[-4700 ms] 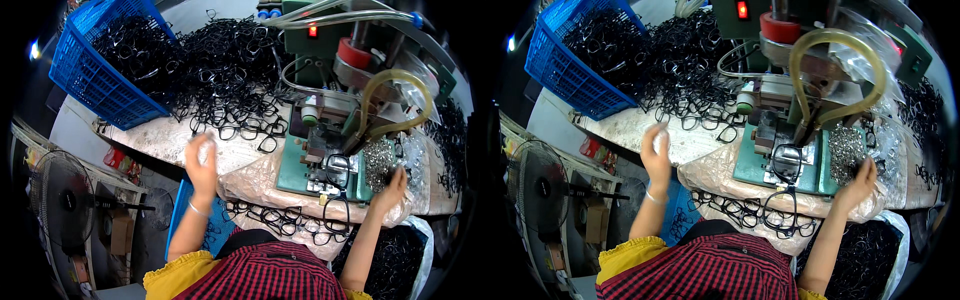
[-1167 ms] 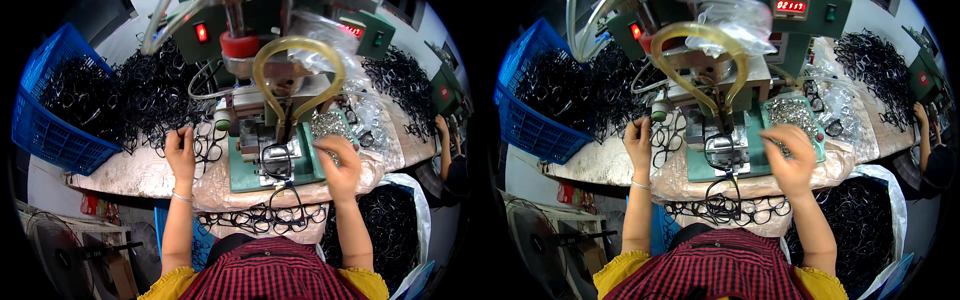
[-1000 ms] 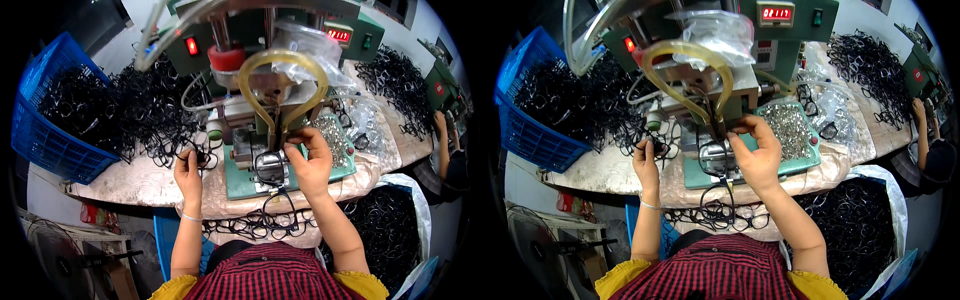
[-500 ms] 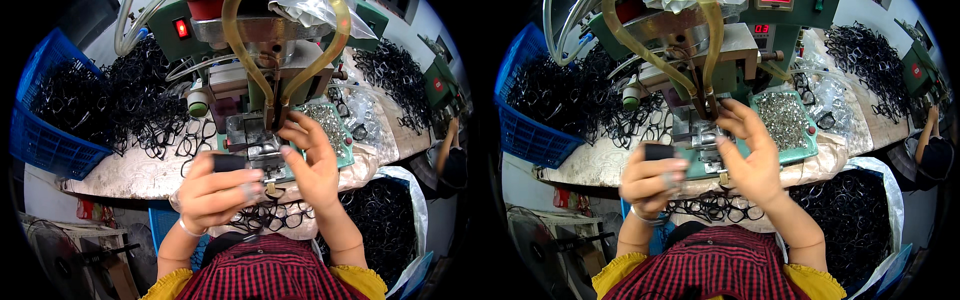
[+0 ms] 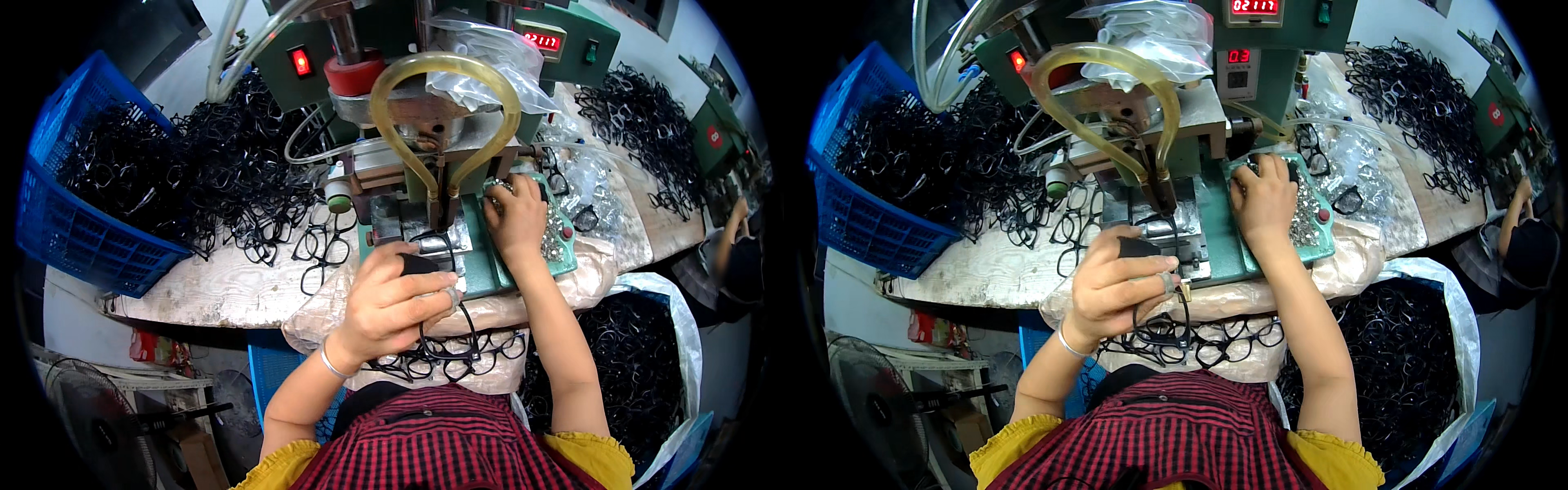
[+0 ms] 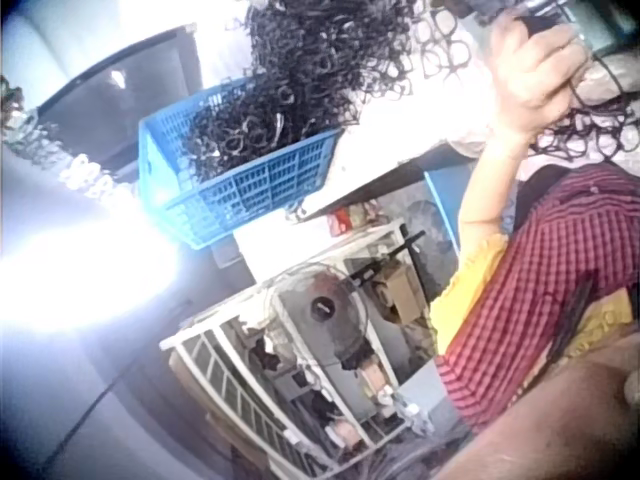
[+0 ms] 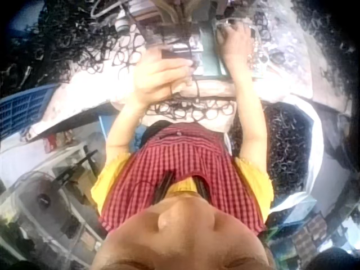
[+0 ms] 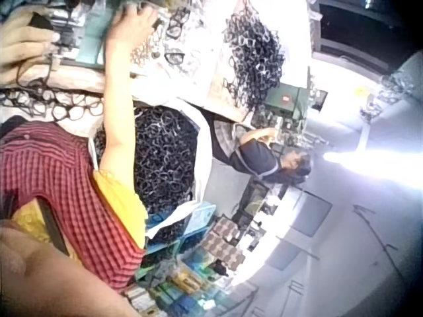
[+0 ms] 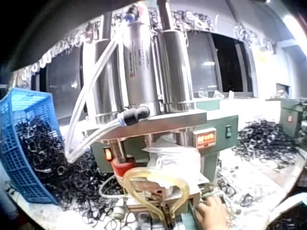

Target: The person repeatedly picks up black eyeglass frames, places them into a green machine, and presses a lever to process each frame. Finished frames are placed on the table or into a pile. The person also briefly uses pliers to adjust a frame and moves a blue crate of frames.

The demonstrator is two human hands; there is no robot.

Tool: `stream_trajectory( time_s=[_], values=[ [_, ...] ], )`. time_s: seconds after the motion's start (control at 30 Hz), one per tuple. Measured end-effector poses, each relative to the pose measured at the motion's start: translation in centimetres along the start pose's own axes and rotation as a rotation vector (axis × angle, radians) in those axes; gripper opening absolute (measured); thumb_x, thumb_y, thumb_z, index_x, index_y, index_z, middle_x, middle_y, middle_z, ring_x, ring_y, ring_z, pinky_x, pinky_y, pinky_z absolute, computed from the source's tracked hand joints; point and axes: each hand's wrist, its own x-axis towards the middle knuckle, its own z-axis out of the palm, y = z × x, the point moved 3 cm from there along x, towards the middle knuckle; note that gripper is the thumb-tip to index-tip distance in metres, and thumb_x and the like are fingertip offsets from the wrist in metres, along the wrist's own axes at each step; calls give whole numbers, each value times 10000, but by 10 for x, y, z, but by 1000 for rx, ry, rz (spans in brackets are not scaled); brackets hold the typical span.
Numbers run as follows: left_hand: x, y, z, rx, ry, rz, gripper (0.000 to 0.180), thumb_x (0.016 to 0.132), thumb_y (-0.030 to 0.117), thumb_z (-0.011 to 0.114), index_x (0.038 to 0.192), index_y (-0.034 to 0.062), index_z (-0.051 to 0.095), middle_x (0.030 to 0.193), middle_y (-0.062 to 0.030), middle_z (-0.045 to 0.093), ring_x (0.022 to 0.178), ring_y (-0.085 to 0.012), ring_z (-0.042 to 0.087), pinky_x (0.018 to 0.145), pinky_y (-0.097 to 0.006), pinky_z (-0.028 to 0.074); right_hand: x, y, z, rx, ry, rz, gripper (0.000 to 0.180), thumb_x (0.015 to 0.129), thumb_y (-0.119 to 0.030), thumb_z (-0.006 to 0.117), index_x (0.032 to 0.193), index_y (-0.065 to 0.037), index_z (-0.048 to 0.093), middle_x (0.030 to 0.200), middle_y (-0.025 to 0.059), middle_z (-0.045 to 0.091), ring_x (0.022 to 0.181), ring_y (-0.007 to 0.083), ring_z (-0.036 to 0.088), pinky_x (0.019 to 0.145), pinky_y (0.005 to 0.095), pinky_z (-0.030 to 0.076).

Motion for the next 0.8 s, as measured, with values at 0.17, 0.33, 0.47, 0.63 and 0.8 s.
stream_trajectory(
  time_s=[0.17,0.33,0.47,0.63,0.8],
  values=[
    [-57,27,-24,355,149,-210,237,724,35,722,953,81,684,1122,-93,667,970,-275,636,967,-483,431,-22,9,-10,9,-35,-29,142,732,-71,675,871,-58,649,1147,134,604,1089,326,551,822,434,467],
    [-113,-25,-88,715,292,-854,78,811,68,692,882,80,720,1217,-110,625,1133,-290,549,1045,-485,310,-83,80,-34,961,339,740,116,928,-68,602,1017,-14,652,929,34,649,852,99,576,797,234,465],
    [-134,-100,-51,849,4,-840,158,713,159,756,839,70,723,1361,-154,513,1130,-373,477,1044,-491,314,-46,43,-15,914,381,646,124,913,-73,633,1016,-11,664,961,31,656,877,100,587,817,223,463],
    [-144,-142,-51,862,94,-815,167,697,154,717,844,80,688,1260,-198,557,1044,-408,494,970,-477,380,-30,33,-4,1014,270,569,153,881,-45,667,1024,6,682,978,44,679,892,106,613,840,234,471],
    [-130,-166,-141,1002,138,-953,167,845,149,647,951,28,690,851,-165,691,798,-349,649,667,-372,493,-46,40,-28,815,161,547,161,857,-12,658,1014,14,680,980,63,680,904,130,624,841,248,475]
  ],
)
